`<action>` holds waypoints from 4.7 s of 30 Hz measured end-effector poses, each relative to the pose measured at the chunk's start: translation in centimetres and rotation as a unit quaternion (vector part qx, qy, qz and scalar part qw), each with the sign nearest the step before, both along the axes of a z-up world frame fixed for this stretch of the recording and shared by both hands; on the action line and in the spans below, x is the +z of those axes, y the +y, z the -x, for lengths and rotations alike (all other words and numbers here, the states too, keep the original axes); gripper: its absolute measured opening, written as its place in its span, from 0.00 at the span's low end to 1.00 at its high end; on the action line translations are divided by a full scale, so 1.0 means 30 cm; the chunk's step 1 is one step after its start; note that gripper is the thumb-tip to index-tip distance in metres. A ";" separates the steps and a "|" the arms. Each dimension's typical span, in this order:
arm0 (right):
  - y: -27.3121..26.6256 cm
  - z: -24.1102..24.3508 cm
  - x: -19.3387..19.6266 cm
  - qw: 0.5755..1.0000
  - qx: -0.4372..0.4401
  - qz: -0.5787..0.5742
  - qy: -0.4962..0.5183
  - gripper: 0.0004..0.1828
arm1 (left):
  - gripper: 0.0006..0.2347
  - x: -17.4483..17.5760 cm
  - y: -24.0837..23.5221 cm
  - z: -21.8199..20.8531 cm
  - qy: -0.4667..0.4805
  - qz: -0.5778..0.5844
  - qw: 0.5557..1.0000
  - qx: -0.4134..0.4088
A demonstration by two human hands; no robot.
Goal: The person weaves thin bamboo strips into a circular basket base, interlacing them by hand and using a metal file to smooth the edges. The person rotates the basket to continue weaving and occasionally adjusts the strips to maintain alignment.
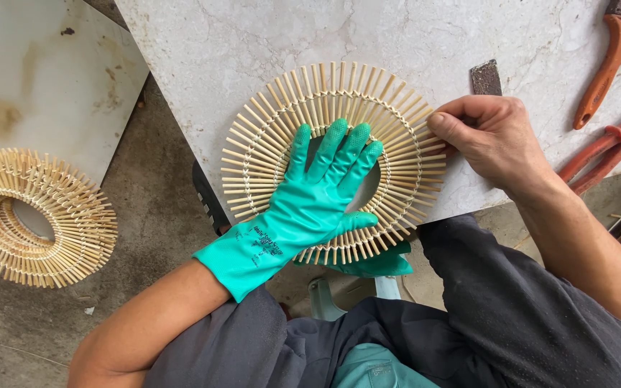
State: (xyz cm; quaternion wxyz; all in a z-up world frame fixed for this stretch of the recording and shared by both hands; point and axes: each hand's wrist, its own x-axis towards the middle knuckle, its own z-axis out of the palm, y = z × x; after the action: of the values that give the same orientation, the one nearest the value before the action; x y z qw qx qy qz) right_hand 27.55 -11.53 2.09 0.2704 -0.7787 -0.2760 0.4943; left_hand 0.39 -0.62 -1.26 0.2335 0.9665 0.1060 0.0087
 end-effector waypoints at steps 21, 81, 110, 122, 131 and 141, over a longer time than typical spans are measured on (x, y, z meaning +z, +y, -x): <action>-0.073 0.025 -0.002 0.999 0.013 0.037 0.032 0.13 | 0.47 -0.034 -0.014 0.002 0.019 -0.043 0.999 0.023; 0.015 0.027 -0.028 0.998 -0.008 -0.054 0.015 0.11 | 0.47 -0.022 -0.007 -0.001 0.016 -0.028 0.999 0.036; -0.062 0.047 -0.040 0.986 -0.142 -0.037 0.072 0.10 | 0.50 0.042 0.030 0.073 0.019 0.021 0.999 0.046; -0.050 0.028 -0.035 0.992 -0.094 -0.048 0.062 0.12 | 0.48 0.063 0.066 0.039 0.033 -0.006 0.999 0.024; -0.032 0.022 -0.022 0.992 -0.092 -0.042 0.073 0.12 | 0.49 0.081 0.103 0.018 0.036 0.019 0.999 0.002; -0.081 0.080 -0.031 0.959 -0.174 -0.009 0.224 0.10 | 0.46 0.107 0.134 -0.008 0.101 -0.081 0.991 -0.018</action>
State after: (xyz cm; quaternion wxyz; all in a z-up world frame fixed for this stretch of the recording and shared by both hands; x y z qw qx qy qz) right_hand 25.14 -13.97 1.15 0.4139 -0.6821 -0.0726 0.5985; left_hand 0.62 3.41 1.95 0.1429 0.9799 0.1105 -0.0851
